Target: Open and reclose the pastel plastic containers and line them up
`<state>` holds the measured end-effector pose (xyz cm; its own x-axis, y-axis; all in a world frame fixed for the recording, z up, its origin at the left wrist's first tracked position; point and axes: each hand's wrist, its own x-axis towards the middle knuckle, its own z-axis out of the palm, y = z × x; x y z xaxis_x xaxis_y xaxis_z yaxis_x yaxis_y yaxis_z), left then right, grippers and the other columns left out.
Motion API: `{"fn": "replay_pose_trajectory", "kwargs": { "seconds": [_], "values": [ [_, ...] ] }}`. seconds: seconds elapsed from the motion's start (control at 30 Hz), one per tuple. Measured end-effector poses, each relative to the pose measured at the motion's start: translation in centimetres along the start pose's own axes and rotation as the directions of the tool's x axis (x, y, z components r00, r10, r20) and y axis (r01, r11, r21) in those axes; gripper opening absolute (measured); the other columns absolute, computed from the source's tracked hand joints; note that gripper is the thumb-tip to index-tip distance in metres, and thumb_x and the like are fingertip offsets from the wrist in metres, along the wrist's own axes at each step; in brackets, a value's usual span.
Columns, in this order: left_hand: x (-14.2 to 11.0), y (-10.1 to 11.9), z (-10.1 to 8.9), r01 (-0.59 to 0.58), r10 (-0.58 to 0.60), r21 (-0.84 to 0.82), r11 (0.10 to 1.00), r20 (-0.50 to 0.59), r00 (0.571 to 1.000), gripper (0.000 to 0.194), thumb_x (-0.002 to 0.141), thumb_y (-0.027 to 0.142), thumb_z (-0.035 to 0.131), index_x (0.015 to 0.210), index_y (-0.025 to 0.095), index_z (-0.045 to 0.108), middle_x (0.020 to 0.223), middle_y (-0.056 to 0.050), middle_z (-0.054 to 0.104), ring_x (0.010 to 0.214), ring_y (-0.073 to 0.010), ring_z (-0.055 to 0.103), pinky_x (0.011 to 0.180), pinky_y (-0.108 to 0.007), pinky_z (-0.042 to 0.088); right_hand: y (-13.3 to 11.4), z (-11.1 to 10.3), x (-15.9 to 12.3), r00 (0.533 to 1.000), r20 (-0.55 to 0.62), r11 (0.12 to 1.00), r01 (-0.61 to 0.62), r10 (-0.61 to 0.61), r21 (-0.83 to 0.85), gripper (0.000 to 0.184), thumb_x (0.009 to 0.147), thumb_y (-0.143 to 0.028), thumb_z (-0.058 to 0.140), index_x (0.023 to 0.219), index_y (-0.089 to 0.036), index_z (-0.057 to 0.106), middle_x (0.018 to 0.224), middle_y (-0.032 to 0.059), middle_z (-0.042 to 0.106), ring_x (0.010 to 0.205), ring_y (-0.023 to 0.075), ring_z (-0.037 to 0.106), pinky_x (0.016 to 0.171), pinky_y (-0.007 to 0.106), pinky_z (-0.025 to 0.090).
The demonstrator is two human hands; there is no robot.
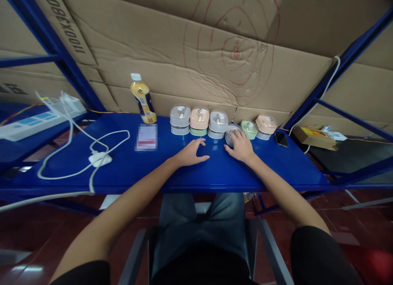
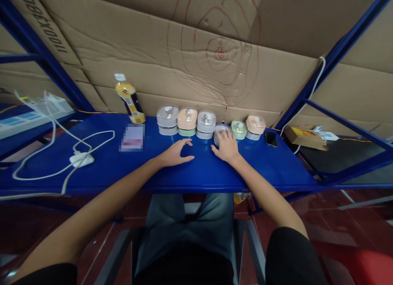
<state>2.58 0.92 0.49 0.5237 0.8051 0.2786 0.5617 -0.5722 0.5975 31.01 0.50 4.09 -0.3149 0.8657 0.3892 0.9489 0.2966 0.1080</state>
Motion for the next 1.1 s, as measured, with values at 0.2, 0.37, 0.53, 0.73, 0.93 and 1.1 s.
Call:
{"fn": "replay_pose_trajectory", "kwargs": {
  "seconds": [0.2,0.37,0.53,0.73,0.93,1.1],
  "values": [
    [0.0,0.3,-0.2,0.024,-0.024,-0.017,1.0,0.019,1.0,0.081,0.083,0.059,0.076,0.148,0.02,0.047,0.141,-0.015,0.062,0.136,-0.0359,0.057,0.118,-0.053,0.045,-0.8,-2.6,-2.4,0.928,0.004,0.928,-0.372,0.372,0.02,0.077,0.093,-0.069,0.058,0.141,-0.009,0.056,0.135,0.0294,0.063,0.123,0.0474,0.06,0.097,0.056,0.051],
    [-0.1,0.2,-0.1,0.005,-0.006,-0.107,0.994,-0.012,1.0,0.105,0.069,0.061,0.089,0.154,0.022,0.041,0.145,-0.016,0.06,0.136,-0.0376,0.058,0.117,-0.055,0.046,-0.7,-2.6,-2.6,0.976,0.189,0.957,-0.151,0.105,0.246,0.078,0.09,-0.064,0.067,0.149,-0.018,0.049,0.144,0.0233,0.061,0.129,0.0429,0.062,0.105,0.056,0.052],
    [-0.2,0.3,-0.1,-0.104,0.1,-0.212,0.972,-0.032,0.995,0.122,0.059,0.057,0.097,0.158,0.022,0.036,0.156,-0.021,0.052,0.143,-0.0397,0.054,0.121,-0.056,0.043,-3.5,-2.0,-2.8,0.957,0.016,0.826,0.24,-0.289,0.51,0.105,0.077,-0.073,0.079,0.161,-0.024,0.038,0.161,0.0207,0.047,0.145,0.045,0.049,0.115,0.065,0.045],
    [-0.3,0.6,-0.3,-0.1,0.097,-0.153,0.983,-0.028,0.995,0.112,0.065,0.056,0.093,0.156,0.02,0.039,0.154,-0.017,0.056,0.14,-0.0394,0.057,0.118,-0.052,0.046,-5.0,-1.3,-0.7,0.937,-0.057,0.75,0.311,-0.345,0.584,0.082,0.083,-0.064,0.078,0.15,-0.024,0.053,0.144,0.0171,0.063,0.131,0.0378,0.063,0.11,0.055,0.053],
    [-0.6,0.4,-0.3,-0.127,0.126,-0.016,0.992,-0.053,0.991,0.079,0.083,0.057,0.079,0.151,0.024,0.053,0.15,-0.014,0.053,0.143,-0.0353,0.051,0.123,-0.05,0.041,-0.3,0.0,-0.4,0.986,-0.095,0.653,0.163,-0.138,0.74,0.067,0.088,-0.058,0.073,0.141,-0.02,0.058,0.133,0.0155,0.07,0.121,0.0323,0.069,0.107,0.051,0.055],
    [-0.7,0.8,-0.6,-0.154,0.154,0.012,0.988,0.019,0.988,0.046,0.097,0.057,0.063,0.127,0.025,0.076,0.144,-0.013,0.051,0.148,-0.0363,0.044,0.126,-0.051,0.039,3.0,2.2,-0.9,0.999,-0.003,0.625,-0.018,0.033,0.781,0.07,0.082,-0.063,0.076,0.135,-0.021,0.06,0.126,0.0139,0.073,0.118,0.032,0.071,0.108,0.054,0.054]
  ]
}}
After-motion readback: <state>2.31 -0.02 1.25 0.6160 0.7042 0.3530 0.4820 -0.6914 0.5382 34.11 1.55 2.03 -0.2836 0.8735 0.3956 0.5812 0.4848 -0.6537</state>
